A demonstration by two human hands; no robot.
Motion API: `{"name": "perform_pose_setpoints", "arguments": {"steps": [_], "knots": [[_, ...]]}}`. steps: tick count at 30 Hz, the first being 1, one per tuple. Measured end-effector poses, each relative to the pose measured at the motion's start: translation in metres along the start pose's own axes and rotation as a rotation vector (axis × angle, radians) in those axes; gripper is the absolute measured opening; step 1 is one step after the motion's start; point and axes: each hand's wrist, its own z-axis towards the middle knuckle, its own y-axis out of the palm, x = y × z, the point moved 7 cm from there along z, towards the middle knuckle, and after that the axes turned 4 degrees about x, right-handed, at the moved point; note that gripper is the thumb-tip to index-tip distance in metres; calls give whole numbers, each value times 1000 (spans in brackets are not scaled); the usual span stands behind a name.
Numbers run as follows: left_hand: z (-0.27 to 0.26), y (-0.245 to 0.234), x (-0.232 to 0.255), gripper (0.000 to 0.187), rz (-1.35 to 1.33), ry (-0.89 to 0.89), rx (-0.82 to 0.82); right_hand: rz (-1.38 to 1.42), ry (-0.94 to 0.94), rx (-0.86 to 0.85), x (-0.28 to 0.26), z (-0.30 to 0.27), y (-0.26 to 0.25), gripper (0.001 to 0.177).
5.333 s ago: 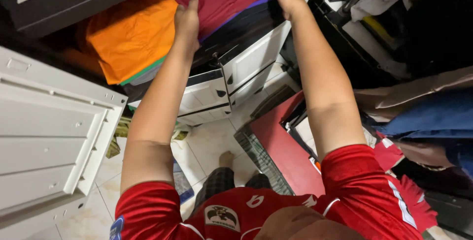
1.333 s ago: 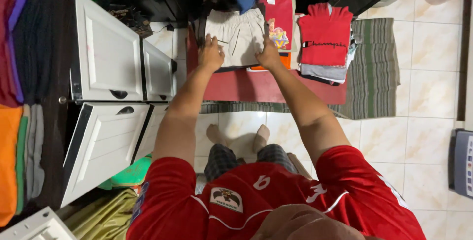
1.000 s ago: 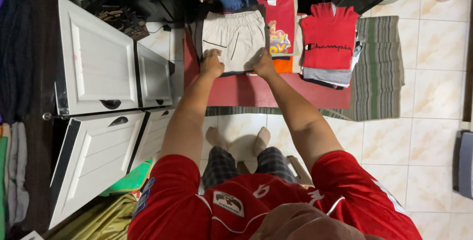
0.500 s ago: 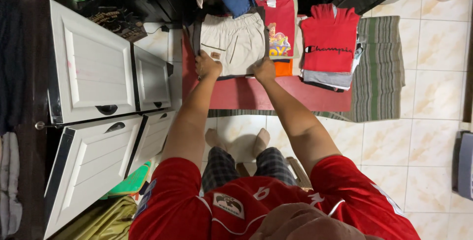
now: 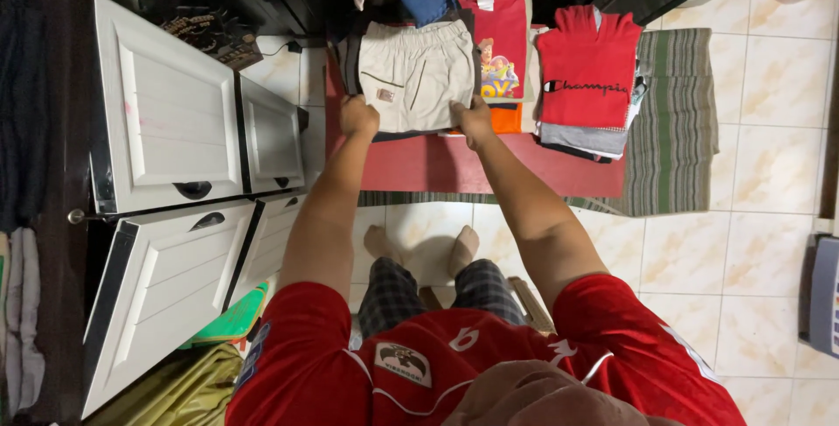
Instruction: The person folds and places several pairs of shorts into a drawer. They handle maroon, green, orange, white, and dark gray shorts one at a time, folding each and stacking them inside the drawer.
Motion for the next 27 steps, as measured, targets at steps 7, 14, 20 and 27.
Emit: {"name": "perform_pose_setpoints", "arguments": {"steps": [7,14,20,27], "knots": [[-25,-13,24,30,-161,133,200,103,124,-46,78,90,-2,51],[-1,43,1,69,-899,-340,-240,59,82,-105,13,34,14,54],[-21,10,14,58,-834,-306,-382,-181,64,-176,69,95,-19,57],[15,40,13,59,-592,-114,-221,-74,-26,-128,10,61,16,48]]}}
